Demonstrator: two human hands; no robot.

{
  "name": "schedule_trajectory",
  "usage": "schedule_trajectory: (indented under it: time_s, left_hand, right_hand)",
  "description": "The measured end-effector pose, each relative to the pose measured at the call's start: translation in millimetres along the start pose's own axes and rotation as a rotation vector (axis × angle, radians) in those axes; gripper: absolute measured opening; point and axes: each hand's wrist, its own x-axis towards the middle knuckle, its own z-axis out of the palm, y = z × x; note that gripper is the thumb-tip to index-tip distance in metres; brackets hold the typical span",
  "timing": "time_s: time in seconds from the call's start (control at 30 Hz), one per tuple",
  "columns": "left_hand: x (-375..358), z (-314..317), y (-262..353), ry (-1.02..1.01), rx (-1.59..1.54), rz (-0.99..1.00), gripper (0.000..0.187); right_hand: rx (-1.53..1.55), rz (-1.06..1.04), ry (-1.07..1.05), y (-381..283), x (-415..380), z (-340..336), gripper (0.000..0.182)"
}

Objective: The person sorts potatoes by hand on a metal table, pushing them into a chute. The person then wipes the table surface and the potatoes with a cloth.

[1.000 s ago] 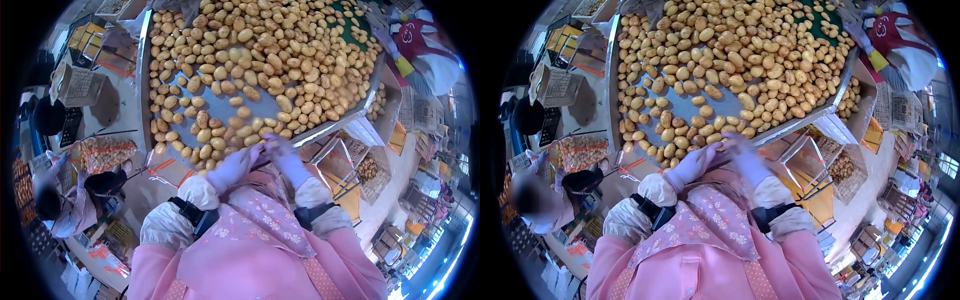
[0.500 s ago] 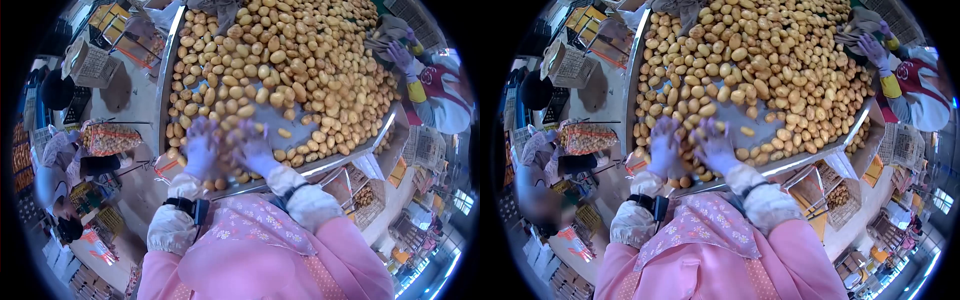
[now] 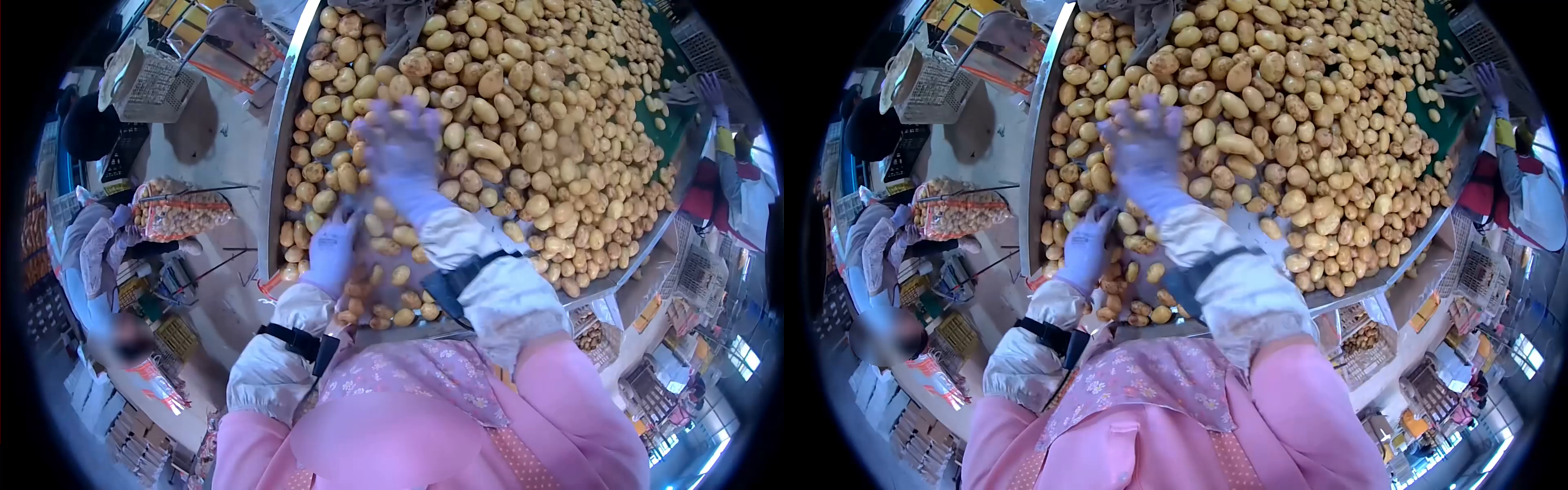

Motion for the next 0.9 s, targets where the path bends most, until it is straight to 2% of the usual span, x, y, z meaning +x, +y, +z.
schedule_trajectory:
  time_s: [0.03, 0.07, 0.1, 0.13, 0.17, 0.23, 0.27, 0.3, 0.37, 0.4, 0.47, 0.5, 0.57, 0.63, 0.67, 0.7, 0.73, 0.77, 0.83, 0.87, 0.9]
  left_hand:
    - [-11.9, 4.6, 2.6, -0.011, 0.004, 0.000, 0.050]
    - [-22.8, 9.6, 4.6, -0.034, -0.032, -0.046, 0.046]
    - [-28.5, 9.0, 8.6, -0.050, -0.068, -0.090, 0.042]
    - [-32.1, 3.1, 12.0, -0.060, -0.239, -0.159, 0.029]
    - [-32.9, 2.9, 4.8, -0.057, -0.237, -0.157, 0.029]
    - [-36.8, -4.7, -5.7, 0.090, -0.561, -0.482, 0.023]
    - [-31.5, -15.0, -8.0, 0.183, -0.456, -0.475, 0.021]
    - [-19.9, -27.5, -6.9, 0.193, -0.459, -0.477, 0.021]
    - [8.3, -43.5, -7.7, 0.447, -0.332, -0.183, 0.022]
    - [20.2, -39.7, -12.7, 0.452, -0.338, -0.174, 0.022]
    - [38.6, -24.2, -19.6, 0.201, -0.073, 0.128, 0.032]
    - [44.8, -25.5, -12.1, 0.207, -0.080, 0.147, 0.032]
    - [56.1, -26.8, 8.1, -0.103, 0.274, 0.072, 0.033]
    - [65.8, -19.2, 14.1, -0.126, 0.242, -0.009, 0.027]
    - [63.9, -20.3, 20.4, -0.088, 0.053, -0.058, 0.026]
    - [60.4, -24.5, 29.3, -0.050, -0.133, -0.109, 0.025]
    - [52.4, -27.7, 44.4, -0.076, -0.304, -0.113, 0.028]
    - [40.2, -27.9, 61.9, -0.110, -0.470, -0.114, 0.031]
    - [-3.2, -15.5, 116.1, -0.341, -0.763, 0.151, 0.034]
    - [-30.2, -3.0, 143.3, -0.361, -0.624, 0.234, 0.035]
    - [-43.8, 5.8, 159.8, -0.369, -0.481, 0.321, 0.036]
  right_hand:
    - [0.191, -0.029, 0.010, -12.4, 2.1, 26.1, 0.029]
    - [0.051, -0.221, -0.189, -17.2, -4.5, 53.7, 0.032]
    - [-0.096, -0.415, -0.383, -24.7, -0.9, 52.8, 0.034]
    - [-0.118, -0.354, -0.402, -31.0, -4.1, 48.7, 0.031]
    - [-0.120, -0.355, -0.398, -33.8, -5.2, 45.0, 0.031]
    - [-0.102, -0.142, -0.701, -36.5, -12.7, 30.9, 0.027]
    - [-0.146, -0.199, -0.528, -24.3, -30.7, 51.7, 0.026]
    - [-0.150, -0.209, -0.524, -20.9, -37.2, 47.8, 0.026]
    - [-0.042, -0.002, -0.608, -13.6, -53.4, 30.1, 0.027]
    - [-0.052, 0.002, -0.601, -8.6, -67.3, 18.5, 0.027]
    - [0.584, 0.214, -0.186, 2.8, -105.0, -9.9, 0.022]
    - [0.568, 0.217, -0.173, 11.1, -123.4, -21.4, 0.022]
    - [0.705, 0.430, -0.048, 29.6, -168.9, -39.3, 0.016]
    - [1.112, 0.891, -0.227, 49.4, -225.8, -49.6, 0.025]
    - [1.102, 0.895, -0.207, 51.8, -246.7, -66.6, 0.025]
    - [1.250, 1.007, -0.276, 52.0, -265.4, -82.8, 0.031]
    - [1.404, 1.113, -0.347, 48.1, -274.7, -98.1, 0.037]
    - [1.408, 1.113, -0.322, 37.2, -281.5, -105.0, 0.037]
    - [1.632, 1.212, -0.019, -2.2, -288.1, -121.1, 0.044]
    - [1.793, 1.254, -0.039, -4.1, -292.5, -122.8, 0.046]
    - [1.796, 1.251, -0.026, 2.9, -306.9, -121.0, 0.046]
